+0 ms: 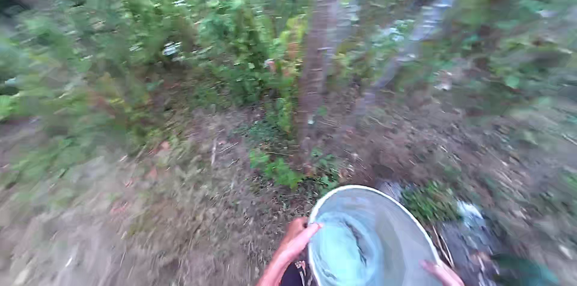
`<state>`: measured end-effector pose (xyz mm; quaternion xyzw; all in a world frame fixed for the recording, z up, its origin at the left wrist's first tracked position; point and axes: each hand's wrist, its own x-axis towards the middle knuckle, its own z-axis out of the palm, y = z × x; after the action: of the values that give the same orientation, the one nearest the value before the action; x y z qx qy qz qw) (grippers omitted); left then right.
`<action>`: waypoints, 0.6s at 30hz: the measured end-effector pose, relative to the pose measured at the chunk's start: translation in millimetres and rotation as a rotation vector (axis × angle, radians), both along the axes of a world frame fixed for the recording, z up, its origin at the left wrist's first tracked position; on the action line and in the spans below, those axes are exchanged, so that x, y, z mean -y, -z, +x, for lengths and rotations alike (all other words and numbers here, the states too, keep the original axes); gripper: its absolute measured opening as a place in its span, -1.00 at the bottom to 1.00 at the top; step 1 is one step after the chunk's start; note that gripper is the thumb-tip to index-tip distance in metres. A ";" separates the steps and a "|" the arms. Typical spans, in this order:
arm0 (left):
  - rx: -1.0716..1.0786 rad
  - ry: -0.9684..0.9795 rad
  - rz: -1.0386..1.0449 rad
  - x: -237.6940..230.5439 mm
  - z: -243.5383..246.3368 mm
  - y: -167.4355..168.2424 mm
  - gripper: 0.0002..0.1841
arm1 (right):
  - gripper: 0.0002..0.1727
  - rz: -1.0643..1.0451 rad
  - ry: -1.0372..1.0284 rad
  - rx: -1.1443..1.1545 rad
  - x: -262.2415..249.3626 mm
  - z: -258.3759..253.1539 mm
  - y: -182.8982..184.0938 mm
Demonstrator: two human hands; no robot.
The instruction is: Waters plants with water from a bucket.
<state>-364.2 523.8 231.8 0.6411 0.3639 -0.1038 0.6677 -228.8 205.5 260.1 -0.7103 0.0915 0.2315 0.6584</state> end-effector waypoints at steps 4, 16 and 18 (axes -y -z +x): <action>-0.062 -0.052 0.030 11.3 38.9 -4.3 -0.58 | -0.66 -0.017 0.125 -0.067 5.6 45.4 40.9; -0.038 0.268 0.113 42.0 213.6 -10.8 -0.55 | -0.65 -0.074 0.364 -0.030 63.4 128.4 28.0; -0.009 0.376 0.089 48.5 254.6 -16.7 -0.56 | -0.61 -0.083 0.442 -0.003 74.6 135.4 19.0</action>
<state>-109.6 475.4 248.5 0.7263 0.2450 -0.2136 0.6057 -93.4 130.9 241.1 -0.6993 0.2554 0.0786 0.6630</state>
